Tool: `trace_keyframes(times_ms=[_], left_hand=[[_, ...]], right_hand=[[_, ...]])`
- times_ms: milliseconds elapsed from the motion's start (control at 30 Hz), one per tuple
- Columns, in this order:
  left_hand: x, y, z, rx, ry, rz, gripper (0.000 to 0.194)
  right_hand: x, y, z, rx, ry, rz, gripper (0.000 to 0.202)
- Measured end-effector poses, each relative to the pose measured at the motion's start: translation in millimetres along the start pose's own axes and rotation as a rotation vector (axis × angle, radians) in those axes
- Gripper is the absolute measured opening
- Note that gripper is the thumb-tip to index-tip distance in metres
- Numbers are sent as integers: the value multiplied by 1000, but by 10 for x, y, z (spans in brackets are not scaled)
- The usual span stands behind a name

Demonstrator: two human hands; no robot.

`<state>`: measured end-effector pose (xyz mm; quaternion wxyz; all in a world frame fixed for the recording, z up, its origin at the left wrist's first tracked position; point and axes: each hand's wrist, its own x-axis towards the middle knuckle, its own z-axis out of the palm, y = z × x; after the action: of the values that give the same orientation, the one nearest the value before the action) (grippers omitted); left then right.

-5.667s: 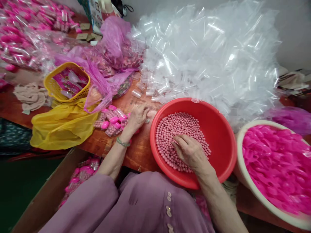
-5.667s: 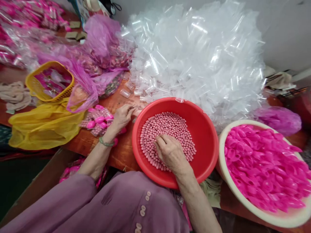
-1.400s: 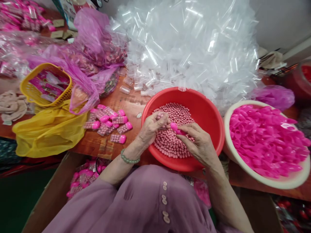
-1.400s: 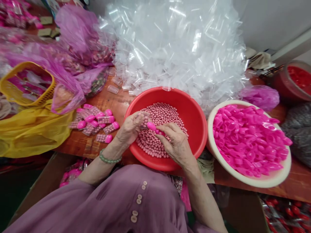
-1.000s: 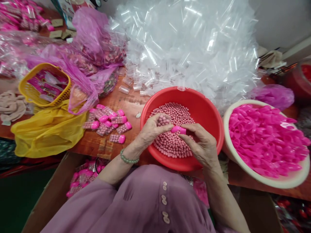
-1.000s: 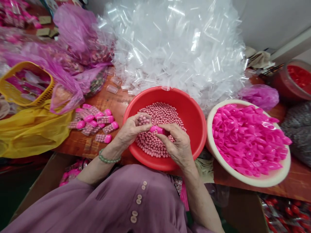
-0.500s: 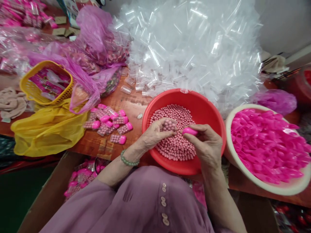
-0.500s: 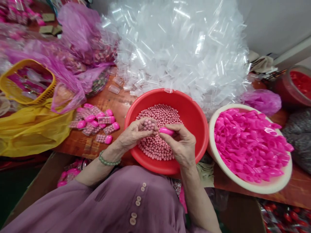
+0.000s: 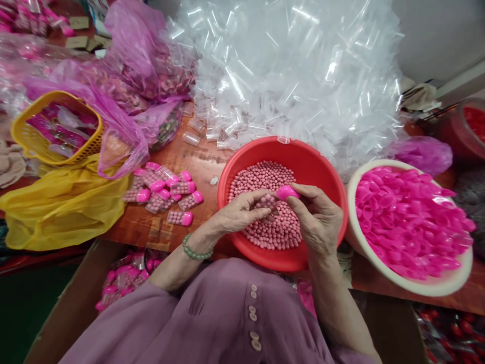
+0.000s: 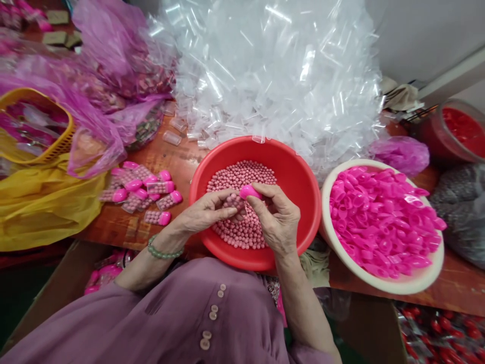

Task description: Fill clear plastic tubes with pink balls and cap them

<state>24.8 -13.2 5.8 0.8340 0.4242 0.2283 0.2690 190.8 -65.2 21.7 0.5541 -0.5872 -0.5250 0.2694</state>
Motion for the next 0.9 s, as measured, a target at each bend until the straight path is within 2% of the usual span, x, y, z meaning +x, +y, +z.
trace_keyframes(times_ms=[300, 467, 600, 700, 800, 900], left_hand=[[11, -32, -31, 149, -28, 62, 37], [22, -51, -54, 168, -26, 48, 32], [25, -42, -73, 104, 2, 12, 33], [27, -27, -84, 22, 28, 13, 34], [30, -27, -92, -68, 9, -9, 37], [34, -38, -93, -100, -3, -4, 36]], right_hand=[[59, -79, 28, -88, -150, -121, 18], [86, -74, -90, -209, -235, -172, 19], [105, -28, -280, -292, -190, -136, 17], [108, 9, -337, -303, -128, -86, 18], [103, -7, -241, -213, -36, -36, 19], [100, -74, -47, -117, -26, -27, 19]])
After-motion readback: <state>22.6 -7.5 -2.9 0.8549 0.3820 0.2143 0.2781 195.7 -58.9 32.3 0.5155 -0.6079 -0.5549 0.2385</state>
